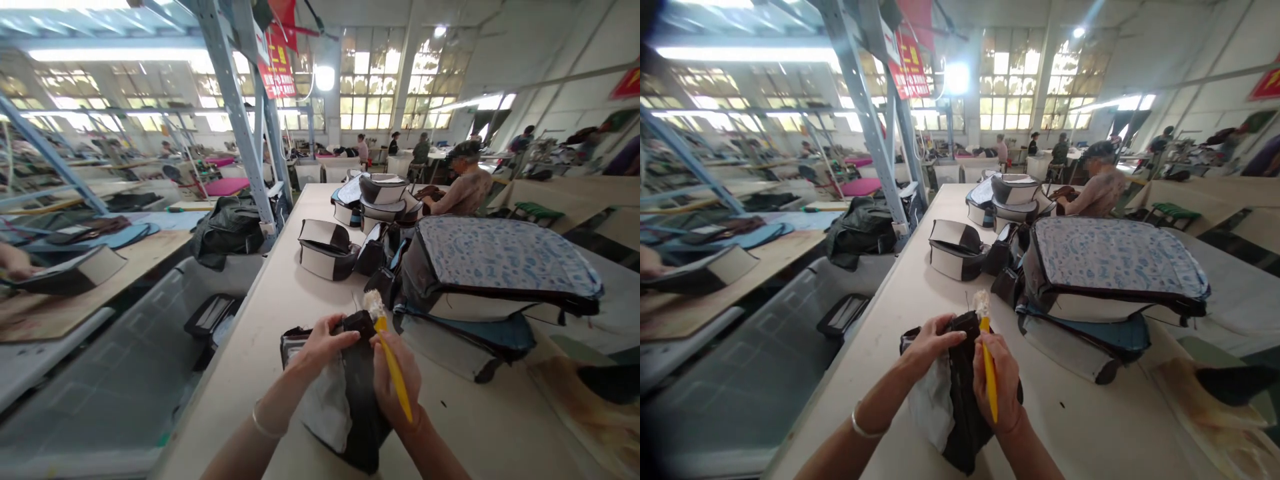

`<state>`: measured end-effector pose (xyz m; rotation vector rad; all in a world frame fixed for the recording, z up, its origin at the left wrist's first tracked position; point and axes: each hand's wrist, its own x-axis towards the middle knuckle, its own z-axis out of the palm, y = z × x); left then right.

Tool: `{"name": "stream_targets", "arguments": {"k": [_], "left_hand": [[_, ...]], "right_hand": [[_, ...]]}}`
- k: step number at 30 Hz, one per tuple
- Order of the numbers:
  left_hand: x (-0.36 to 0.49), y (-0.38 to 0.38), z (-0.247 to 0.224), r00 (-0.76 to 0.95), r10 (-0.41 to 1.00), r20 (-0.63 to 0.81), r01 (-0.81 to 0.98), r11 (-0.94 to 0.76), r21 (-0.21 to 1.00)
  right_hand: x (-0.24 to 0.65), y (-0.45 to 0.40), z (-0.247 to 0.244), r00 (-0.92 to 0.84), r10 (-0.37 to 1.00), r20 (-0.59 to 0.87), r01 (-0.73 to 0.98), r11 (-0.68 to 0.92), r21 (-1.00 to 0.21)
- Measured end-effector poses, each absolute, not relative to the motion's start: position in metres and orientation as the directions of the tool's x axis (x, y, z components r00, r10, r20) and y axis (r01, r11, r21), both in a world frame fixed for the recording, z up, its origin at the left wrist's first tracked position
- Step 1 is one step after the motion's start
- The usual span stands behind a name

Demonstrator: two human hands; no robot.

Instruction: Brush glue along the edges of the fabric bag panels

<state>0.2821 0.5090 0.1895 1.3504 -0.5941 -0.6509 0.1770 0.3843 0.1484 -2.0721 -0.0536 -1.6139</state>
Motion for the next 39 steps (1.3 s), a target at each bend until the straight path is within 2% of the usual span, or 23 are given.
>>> {"name": "stream_targets", "arguments": {"k": [4,6,10,13,15,21,25,27,31,35,39], "left_hand": [[0.285,0.518,0.186,0.572,-0.82,0.027,0.136,0.126,0.983],[0.288,0.522,0.186,0.531,-0.846,0.043,0.14,0.138,0.981],[0.29,0.523,0.187,0.518,-0.85,0.091,0.136,0.187,0.973],[0.289,0.52,0.186,0.534,-0.839,0.099,0.14,0.203,0.969],[0.288,0.52,0.183,0.552,-0.83,0.079,0.153,0.193,0.969],[0.288,0.524,0.176,0.522,-0.852,0.032,0.155,0.131,0.979],[0.29,0.525,0.177,0.485,-0.874,0.026,0.181,0.129,0.975],[0.29,0.525,0.176,0.481,-0.876,0.027,0.193,0.136,0.972],[0.29,0.528,0.174,0.458,-0.889,0.002,0.228,0.119,0.966],[0.289,0.531,0.175,0.463,-0.886,0.032,0.202,0.14,0.969],[0.289,0.529,0.176,0.472,-0.879,0.07,0.18,0.173,0.968]], "right_hand": [[0.168,0.372,0.188,0.365,-0.375,0.852,0.277,-0.83,-0.484],[0.164,0.365,0.214,0.44,-0.346,0.828,0.276,-0.826,-0.492],[0.164,0.367,0.245,0.623,-0.116,0.774,0.382,-0.817,-0.431],[0.172,0.371,0.246,0.677,0.093,0.73,0.445,-0.842,-0.305],[0.179,0.368,0.243,0.678,0.148,0.72,0.434,-0.871,-0.23],[0.187,0.345,0.245,0.667,0.074,0.741,0.309,-0.933,-0.184],[0.183,0.351,0.248,0.66,-0.071,0.748,0.268,-0.908,-0.322],[0.183,0.356,0.246,0.694,-0.09,0.714,0.283,-0.878,-0.387],[0.188,0.355,0.241,0.671,-0.144,0.727,0.189,-0.916,-0.355],[0.187,0.353,0.242,0.7,-0.15,0.698,0.22,-0.885,-0.411],[0.184,0.357,0.241,0.652,-0.197,0.732,0.172,-0.902,-0.396]]}}
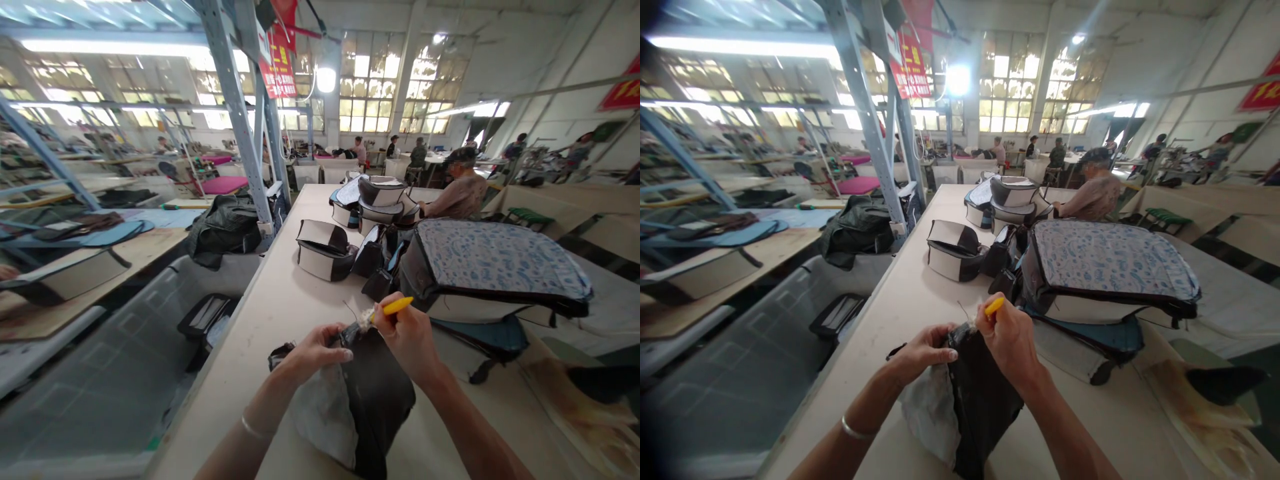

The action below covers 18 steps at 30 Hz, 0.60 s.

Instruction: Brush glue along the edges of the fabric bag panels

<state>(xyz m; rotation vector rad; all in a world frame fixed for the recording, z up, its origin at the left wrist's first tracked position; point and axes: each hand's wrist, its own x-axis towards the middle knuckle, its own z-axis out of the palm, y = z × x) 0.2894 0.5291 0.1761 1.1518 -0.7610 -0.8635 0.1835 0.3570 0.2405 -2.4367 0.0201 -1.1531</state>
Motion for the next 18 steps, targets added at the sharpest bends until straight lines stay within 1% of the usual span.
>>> {"name": "stream_targets", "arguments": {"k": [3,5,8,11,13,16,18], "left_hand": [[0.288,0.526,0.175,0.468,-0.883,0.04,0.211,0.156,0.965],[0.286,0.525,0.176,0.488,-0.872,0.038,0.223,0.167,0.96],[0.284,0.526,0.178,0.484,-0.874,0.043,0.271,0.196,0.943],[0.286,0.532,0.182,0.464,-0.884,0.053,0.295,0.211,0.932],[0.292,0.539,0.182,0.475,-0.875,0.088,0.321,0.265,0.909],[0.303,0.55,0.178,0.5,-0.856,0.131,0.417,0.371,0.83],[0.311,0.558,0.173,0.504,-0.853,0.137,0.486,0.411,0.771]], "right_hand": [[0.182,0.361,0.234,0.67,-0.138,0.729,0.255,-0.879,-0.402],[0.182,0.36,0.23,0.676,-0.117,0.728,0.266,-0.882,-0.388],[0.179,0.356,0.229,0.621,-0.22,0.753,0.185,-0.892,-0.413],[0.171,0.351,0.237,0.555,-0.336,0.761,0.174,-0.848,-0.501],[0.166,0.35,0.242,0.52,-0.406,0.751,0.194,-0.801,-0.567],[0.162,0.352,0.242,0.575,-0.486,0.658,0.251,-0.661,-0.707],[0.162,0.356,0.236,0.643,-0.488,0.59,0.298,-0.55,-0.78]]}}
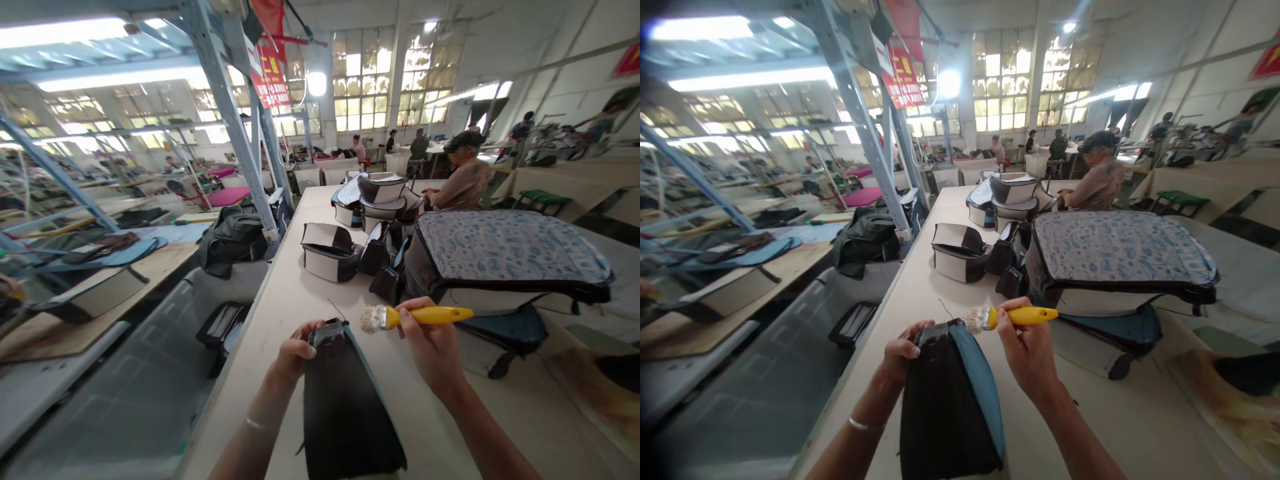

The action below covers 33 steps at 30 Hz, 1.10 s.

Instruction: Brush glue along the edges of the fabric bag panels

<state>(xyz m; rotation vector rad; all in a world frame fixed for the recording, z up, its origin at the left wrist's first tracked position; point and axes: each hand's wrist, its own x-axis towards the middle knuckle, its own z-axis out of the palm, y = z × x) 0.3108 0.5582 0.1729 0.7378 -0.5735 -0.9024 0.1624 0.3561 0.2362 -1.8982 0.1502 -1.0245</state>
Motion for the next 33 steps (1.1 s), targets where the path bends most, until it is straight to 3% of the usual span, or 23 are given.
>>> {"name": "stream_targets", "arguments": {"k": [7,12,16,24,33], "left_hand": [[0.32,0.582,0.154,0.551,-0.828,0.104,0.542,0.45,0.71],[0.316,0.59,0.156,0.568,-0.821,0.057,0.556,0.434,0.709],[0.314,0.589,0.159,0.554,-0.832,0.039,0.56,0.407,0.721],[0.315,0.585,0.158,0.482,-0.875,0.051,0.596,0.369,0.713],[0.31,0.58,0.167,0.47,-0.882,0.032,0.589,0.341,0.733]], "right_hand": [[0.18,0.388,0.218,0.696,-0.371,0.614,0.501,-0.361,-0.786],[0.187,0.395,0.222,0.736,-0.299,0.607,0.415,-0.509,-0.754],[0.185,0.397,0.228,0.764,-0.253,0.594,0.437,-0.474,-0.765],[0.187,0.396,0.241,0.768,-0.205,0.607,0.41,-0.571,-0.711],[0.186,0.393,0.25,0.775,-0.262,0.575,0.337,-0.598,-0.727]]}}
